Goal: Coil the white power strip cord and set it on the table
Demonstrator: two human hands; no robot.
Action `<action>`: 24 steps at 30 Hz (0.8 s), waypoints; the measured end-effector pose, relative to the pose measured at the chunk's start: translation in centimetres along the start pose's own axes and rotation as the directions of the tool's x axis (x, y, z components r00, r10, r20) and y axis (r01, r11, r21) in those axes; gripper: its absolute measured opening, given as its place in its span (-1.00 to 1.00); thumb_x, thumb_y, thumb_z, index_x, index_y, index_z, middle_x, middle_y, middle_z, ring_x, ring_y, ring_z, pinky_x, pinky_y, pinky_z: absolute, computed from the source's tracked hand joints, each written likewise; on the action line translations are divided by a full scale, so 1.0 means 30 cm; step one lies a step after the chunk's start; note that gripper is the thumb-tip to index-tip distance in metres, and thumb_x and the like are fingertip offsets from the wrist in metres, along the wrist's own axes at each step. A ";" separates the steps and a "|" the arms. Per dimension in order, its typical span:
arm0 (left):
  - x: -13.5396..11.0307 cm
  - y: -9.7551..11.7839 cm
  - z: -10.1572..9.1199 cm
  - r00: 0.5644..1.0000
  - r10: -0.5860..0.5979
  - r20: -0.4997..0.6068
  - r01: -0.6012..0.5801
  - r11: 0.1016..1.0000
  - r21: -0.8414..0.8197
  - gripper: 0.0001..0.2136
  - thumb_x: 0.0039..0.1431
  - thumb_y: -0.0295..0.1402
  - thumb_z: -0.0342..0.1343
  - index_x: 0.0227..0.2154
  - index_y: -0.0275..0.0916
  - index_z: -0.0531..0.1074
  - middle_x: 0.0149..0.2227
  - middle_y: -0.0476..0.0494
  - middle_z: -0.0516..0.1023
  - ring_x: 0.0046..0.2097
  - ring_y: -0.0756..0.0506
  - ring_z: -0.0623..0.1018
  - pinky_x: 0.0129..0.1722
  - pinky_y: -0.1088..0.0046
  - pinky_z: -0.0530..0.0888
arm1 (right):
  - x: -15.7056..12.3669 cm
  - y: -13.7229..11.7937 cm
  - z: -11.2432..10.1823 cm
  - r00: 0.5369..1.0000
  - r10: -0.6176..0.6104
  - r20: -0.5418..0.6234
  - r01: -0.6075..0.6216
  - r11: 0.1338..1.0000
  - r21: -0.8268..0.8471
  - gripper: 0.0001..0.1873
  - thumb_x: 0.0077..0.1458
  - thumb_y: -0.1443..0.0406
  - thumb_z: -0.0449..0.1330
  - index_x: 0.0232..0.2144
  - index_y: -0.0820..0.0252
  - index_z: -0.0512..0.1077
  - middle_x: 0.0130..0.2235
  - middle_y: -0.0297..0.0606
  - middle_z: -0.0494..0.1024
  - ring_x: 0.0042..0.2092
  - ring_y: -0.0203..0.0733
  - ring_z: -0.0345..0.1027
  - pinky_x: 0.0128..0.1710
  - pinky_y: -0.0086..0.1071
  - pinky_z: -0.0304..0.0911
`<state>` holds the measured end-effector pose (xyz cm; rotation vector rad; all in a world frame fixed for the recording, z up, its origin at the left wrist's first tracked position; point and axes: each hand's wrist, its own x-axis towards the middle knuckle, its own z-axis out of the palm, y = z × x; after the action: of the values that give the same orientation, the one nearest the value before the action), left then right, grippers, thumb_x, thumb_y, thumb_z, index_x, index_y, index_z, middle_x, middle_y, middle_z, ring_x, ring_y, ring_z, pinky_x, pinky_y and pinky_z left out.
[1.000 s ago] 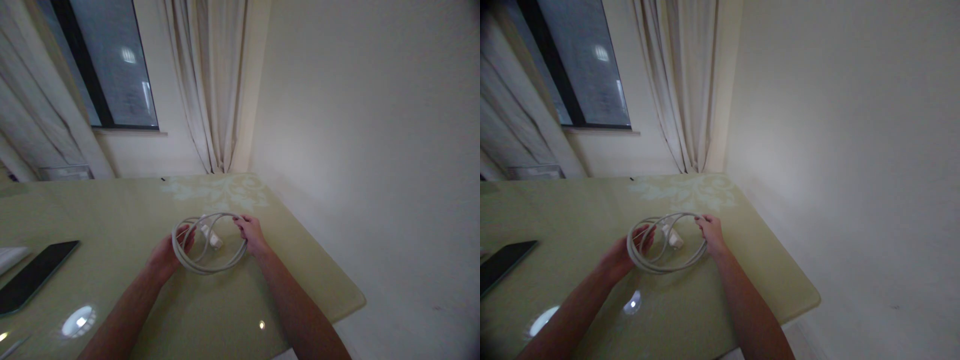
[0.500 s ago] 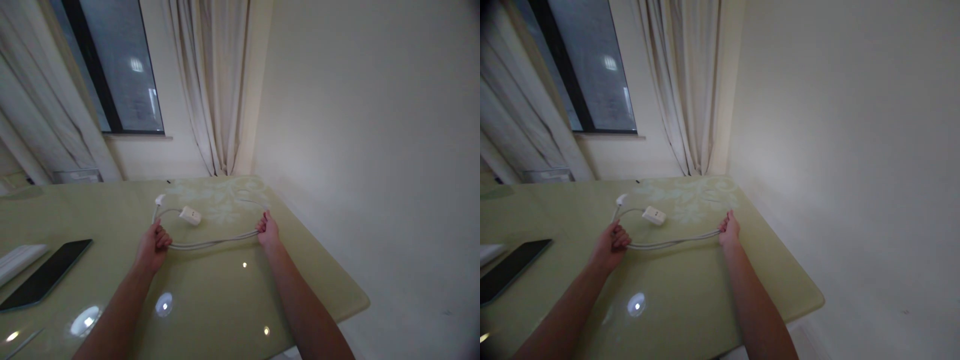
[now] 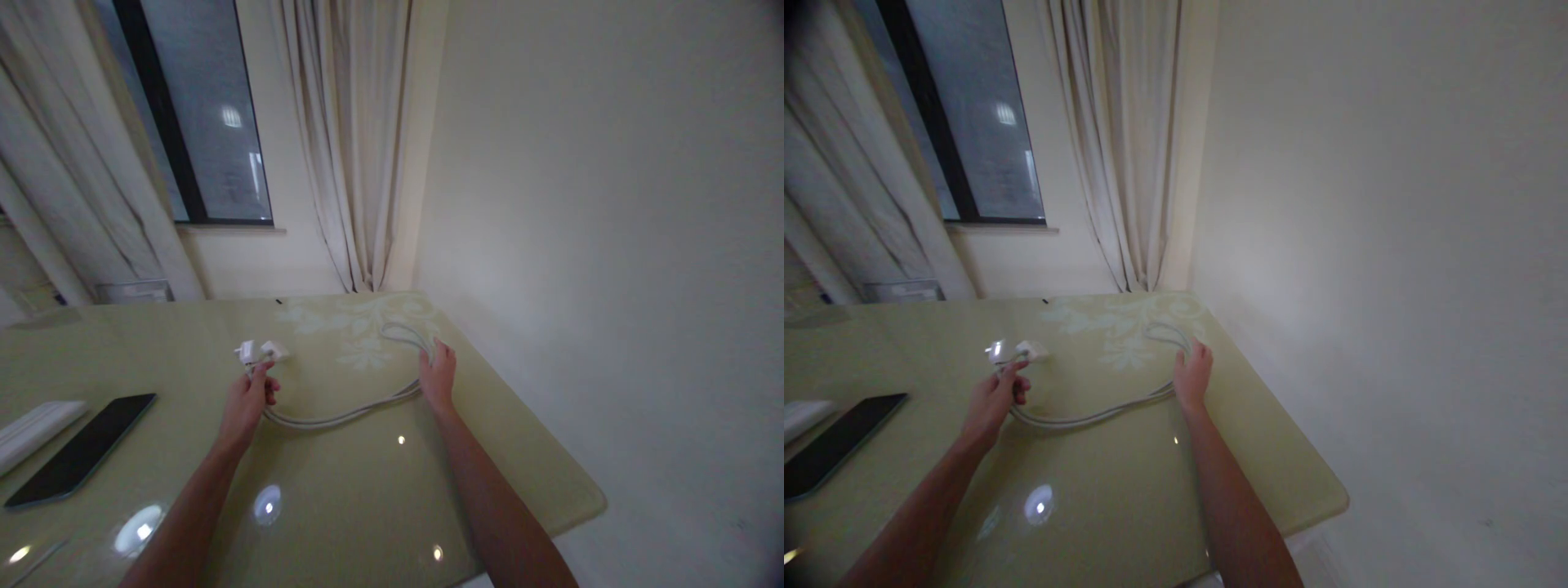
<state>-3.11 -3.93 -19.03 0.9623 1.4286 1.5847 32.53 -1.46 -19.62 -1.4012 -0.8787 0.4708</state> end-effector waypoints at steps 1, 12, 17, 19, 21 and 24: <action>-0.017 0.003 0.020 0.998 0.050 0.035 -0.052 0.997 0.056 -0.45 0.05 0.15 0.25 -0.18 -0.29 0.59 -0.56 0.00 0.49 -0.56 -0.02 0.37 -0.55 0.47 0.31 | -0.039 -0.015 0.017 0.991 -0.078 0.105 0.082 0.996 -0.028 -0.63 0.11 0.18 0.27 -0.06 0.23 0.56 0.05 0.05 0.60 0.15 0.09 0.41 0.15 -0.11 0.28; -0.344 0.014 0.232 0.780 0.484 0.396 -0.599 0.761 0.249 -0.52 0.31 0.09 0.03 -0.08 -0.15 0.67 0.17 -0.33 0.56 0.20 -0.33 0.48 0.26 -0.05 0.37 | -0.445 -0.147 0.185 0.652 0.052 0.757 -0.516 0.762 0.392 -0.35 0.00 -0.25 0.36 -0.20 0.19 0.53 -0.20 -0.16 0.66 -0.24 -0.11 0.57 -0.23 -0.30 0.43; -0.343 0.072 0.174 0.863 0.268 0.427 -0.384 0.899 0.211 -0.51 0.39 0.08 -0.08 -0.18 -0.23 0.56 -0.42 -0.19 0.60 -0.42 -0.17 0.57 -0.36 0.30 0.52 | -0.326 -0.284 0.102 0.794 0.175 0.582 -0.453 0.808 0.375 -0.62 0.18 -0.02 0.23 -0.23 0.17 0.45 -0.37 -0.24 0.64 -0.36 -0.22 0.52 -0.26 -0.33 0.45; -0.288 0.158 0.139 0.887 0.294 0.357 -0.401 0.874 0.275 -0.59 0.37 0.03 -0.05 -0.33 -0.18 0.49 -0.66 -0.01 0.35 -0.62 -0.11 0.35 -0.55 0.42 0.27 | -0.239 -0.363 0.066 0.810 0.132 0.572 -0.343 0.897 0.279 -0.70 0.23 0.05 0.17 -0.26 0.18 0.43 -0.54 -0.39 0.50 -0.55 -0.30 0.34 -0.45 -0.40 0.34; -0.220 0.281 0.090 0.845 0.450 0.289 -0.535 0.729 0.427 -0.73 0.32 -0.15 0.03 -0.41 -0.16 0.47 -0.65 0.00 0.27 -0.59 -0.10 0.29 -0.52 0.44 0.12 | -0.127 -0.452 0.022 0.832 0.090 0.547 -0.268 0.929 0.254 -0.72 0.22 0.09 0.21 -0.35 0.18 0.43 -0.67 -0.55 0.28 -0.66 -0.39 0.05 -0.60 -0.49 0.06; -0.137 0.490 -0.002 0.778 0.591 0.212 -0.543 0.463 0.700 -0.89 0.20 -0.33 0.14 -0.43 -0.18 0.47 -0.54 -0.05 0.29 -0.49 -0.11 0.27 -0.43 0.43 0.09 | 0.073 -0.595 -0.078 0.894 -0.028 0.446 -0.092 0.966 0.244 -0.68 0.21 0.08 0.27 -0.43 0.19 0.43 -0.67 -0.57 0.19 -0.63 -0.42 -0.04 -0.60 -0.48 -0.12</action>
<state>-2.37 -8.66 -4.54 2.0855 1.9834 1.4520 31.97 -4.03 -1.66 -1.0802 -1.1179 0.9269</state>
